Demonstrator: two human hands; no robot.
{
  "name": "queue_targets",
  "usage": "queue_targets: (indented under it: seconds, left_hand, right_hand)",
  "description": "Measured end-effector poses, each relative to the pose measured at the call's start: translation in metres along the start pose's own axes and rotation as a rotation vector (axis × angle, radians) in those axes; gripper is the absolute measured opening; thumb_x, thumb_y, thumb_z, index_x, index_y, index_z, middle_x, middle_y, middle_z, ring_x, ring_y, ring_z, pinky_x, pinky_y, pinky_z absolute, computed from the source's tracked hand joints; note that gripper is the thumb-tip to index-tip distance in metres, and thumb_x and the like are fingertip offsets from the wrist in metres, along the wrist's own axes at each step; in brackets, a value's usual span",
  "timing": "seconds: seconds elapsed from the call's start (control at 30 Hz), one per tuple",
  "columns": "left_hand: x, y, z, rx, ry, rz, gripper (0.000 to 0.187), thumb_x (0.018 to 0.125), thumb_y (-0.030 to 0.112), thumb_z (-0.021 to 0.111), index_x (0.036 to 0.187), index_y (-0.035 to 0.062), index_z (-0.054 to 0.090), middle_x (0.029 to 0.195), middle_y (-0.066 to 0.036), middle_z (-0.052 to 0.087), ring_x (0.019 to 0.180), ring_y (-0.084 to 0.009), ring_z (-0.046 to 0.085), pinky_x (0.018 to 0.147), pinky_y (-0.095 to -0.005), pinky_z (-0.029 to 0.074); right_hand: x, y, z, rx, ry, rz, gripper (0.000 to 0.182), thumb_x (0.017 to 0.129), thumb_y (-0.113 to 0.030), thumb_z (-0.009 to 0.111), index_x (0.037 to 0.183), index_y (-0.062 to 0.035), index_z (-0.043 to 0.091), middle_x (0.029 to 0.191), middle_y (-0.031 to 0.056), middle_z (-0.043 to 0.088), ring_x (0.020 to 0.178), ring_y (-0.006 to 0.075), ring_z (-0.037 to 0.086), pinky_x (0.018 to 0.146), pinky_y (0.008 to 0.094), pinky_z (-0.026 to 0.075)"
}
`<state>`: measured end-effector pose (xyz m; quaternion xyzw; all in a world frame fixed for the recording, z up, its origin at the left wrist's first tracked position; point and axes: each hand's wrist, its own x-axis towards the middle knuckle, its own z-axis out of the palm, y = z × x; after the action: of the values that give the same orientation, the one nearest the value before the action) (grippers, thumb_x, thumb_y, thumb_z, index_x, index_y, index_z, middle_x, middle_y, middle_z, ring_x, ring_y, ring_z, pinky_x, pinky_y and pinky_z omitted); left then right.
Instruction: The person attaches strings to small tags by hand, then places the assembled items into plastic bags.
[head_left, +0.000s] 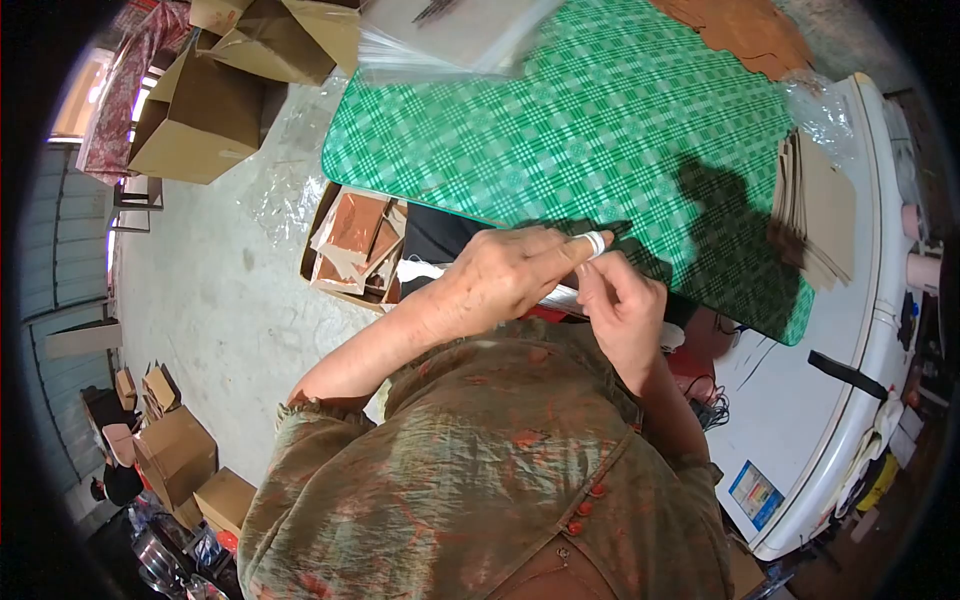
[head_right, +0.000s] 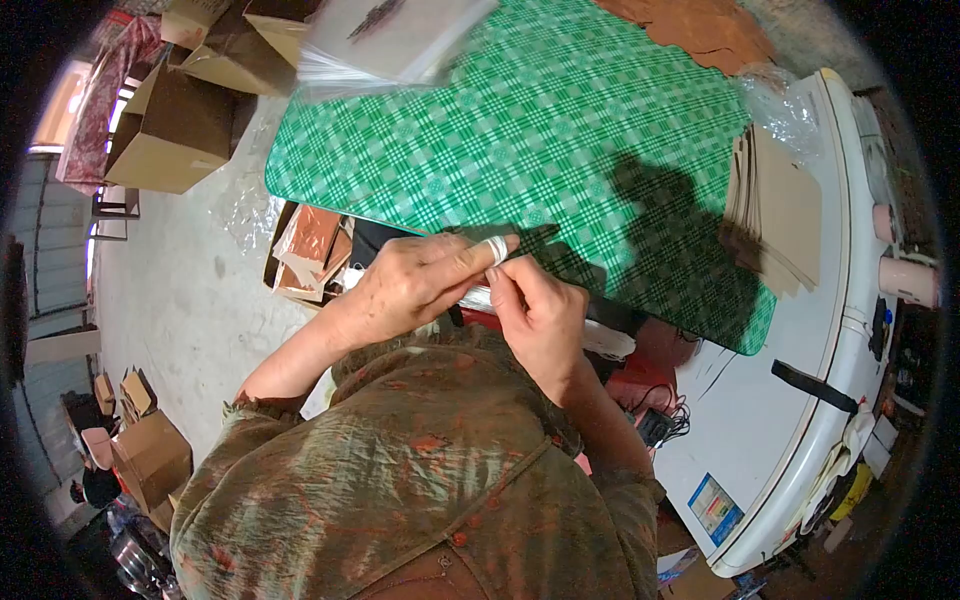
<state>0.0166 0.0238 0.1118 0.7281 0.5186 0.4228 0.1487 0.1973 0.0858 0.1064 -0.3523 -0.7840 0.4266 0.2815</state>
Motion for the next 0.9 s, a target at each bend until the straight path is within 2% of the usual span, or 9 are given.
queue_targets:
  seconds: [0.07,0.17,0.2,0.27,0.4,0.43,0.67,0.8,0.9]
  left_hand:
    - [0.001,0.005,0.002,0.003,0.001,-0.013,0.043,0.079,-0.002,0.068,0.121,0.0013,0.061,0.082,-0.012,0.062,0.076,-0.0298,0.065,0.064,-0.0349,0.054]
    - [0.005,0.003,-0.005,-0.160,-0.091,-0.188,0.046,0.085,0.000,0.070,0.130,0.0009,0.059,0.088,-0.010,0.067,0.077,-0.0197,0.066,0.069,-0.0308,0.054]
    - [0.004,0.000,-0.006,-0.459,-0.120,-0.329,0.045,0.086,0.000,0.069,0.130,0.0008,0.059,0.090,-0.009,0.067,0.078,-0.0178,0.066,0.069,-0.0299,0.054]
    - [0.001,-0.007,-0.006,-1.059,-0.172,-0.608,0.043,0.089,0.000,0.068,0.131,0.0006,0.058,0.094,-0.006,0.069,0.079,-0.0138,0.064,0.070,-0.0281,0.053]
    - [0.003,-0.005,-0.008,-1.321,-0.320,-0.647,0.041,0.092,-0.001,0.064,0.133,0.0017,0.057,0.099,-0.008,0.069,0.082,-0.0115,0.063,0.074,-0.0256,0.051]
    - [0.003,-0.005,-0.008,-1.343,-0.327,-0.647,0.041,0.092,-0.001,0.064,0.133,0.0018,0.058,0.099,-0.009,0.069,0.082,-0.0118,0.063,0.074,-0.0257,0.051]
    - [0.004,-0.003,-0.008,-1.334,-0.305,-0.724,0.036,0.091,0.000,0.064,0.128,0.0024,0.061,0.096,-0.009,0.071,0.085,-0.0125,0.063,0.073,-0.0244,0.049]
    - [0.000,-0.002,-0.008,-1.328,-0.221,-0.710,0.030,0.091,0.001,0.064,0.121,0.0021,0.064,0.097,-0.006,0.071,0.085,-0.0118,0.063,0.072,-0.0232,0.047]
    - [-0.002,0.004,-0.005,-1.363,-0.138,-0.773,0.025,0.092,0.000,0.064,0.116,0.0019,0.064,0.097,-0.004,0.069,0.084,-0.0105,0.062,0.071,-0.0232,0.047]
  right_hand:
    - [0.006,-0.002,0.001,-0.064,0.049,-0.155,0.007,0.088,-0.002,0.067,0.085,-0.0013,0.061,0.065,0.0121,0.059,0.051,0.0202,0.059,0.048,0.0323,0.044]
    - [0.006,-0.002,-0.003,-0.074,0.046,-0.215,0.009,0.087,-0.003,0.069,0.087,-0.0018,0.060,0.066,0.0110,0.060,0.054,0.0188,0.060,0.050,0.0313,0.045]
    - [0.006,-0.001,-0.004,-0.063,0.031,-0.207,0.010,0.088,-0.003,0.070,0.088,-0.0019,0.059,0.067,0.0101,0.060,0.055,0.0174,0.060,0.051,0.0307,0.045]
    - [0.003,0.003,-0.005,0.187,0.001,-0.041,0.015,0.088,-0.005,0.070,0.095,-0.0014,0.057,0.071,0.0075,0.061,0.060,0.0146,0.061,0.054,0.0293,0.046]
    - [0.004,-0.003,-0.007,0.747,-0.174,0.325,0.022,0.095,-0.014,0.067,0.106,-0.0018,0.053,0.080,0.0033,0.061,0.064,0.0085,0.056,0.055,0.0230,0.043]
    - [0.004,-0.002,-0.009,0.860,-0.243,0.391,0.022,0.096,-0.016,0.066,0.107,-0.0020,0.052,0.080,0.0032,0.061,0.063,0.0080,0.055,0.054,0.0221,0.042]
    - [-0.004,0.000,0.003,0.994,-0.111,0.410,0.018,0.099,-0.018,0.062,0.104,-0.0022,0.055,0.077,0.0019,0.060,0.059,0.0064,0.053,0.051,0.0202,0.039]
    - [-0.009,-0.005,0.011,0.718,-0.012,0.267,0.011,0.099,-0.013,0.060,0.102,-0.0033,0.055,0.078,0.0034,0.063,0.058,0.0073,0.056,0.051,0.0199,0.039]
    - [-0.013,0.008,0.020,0.553,0.078,0.059,0.011,0.098,-0.008,0.061,0.100,0.0006,0.054,0.078,0.0054,0.066,0.061,0.0084,0.061,0.053,0.0198,0.045]
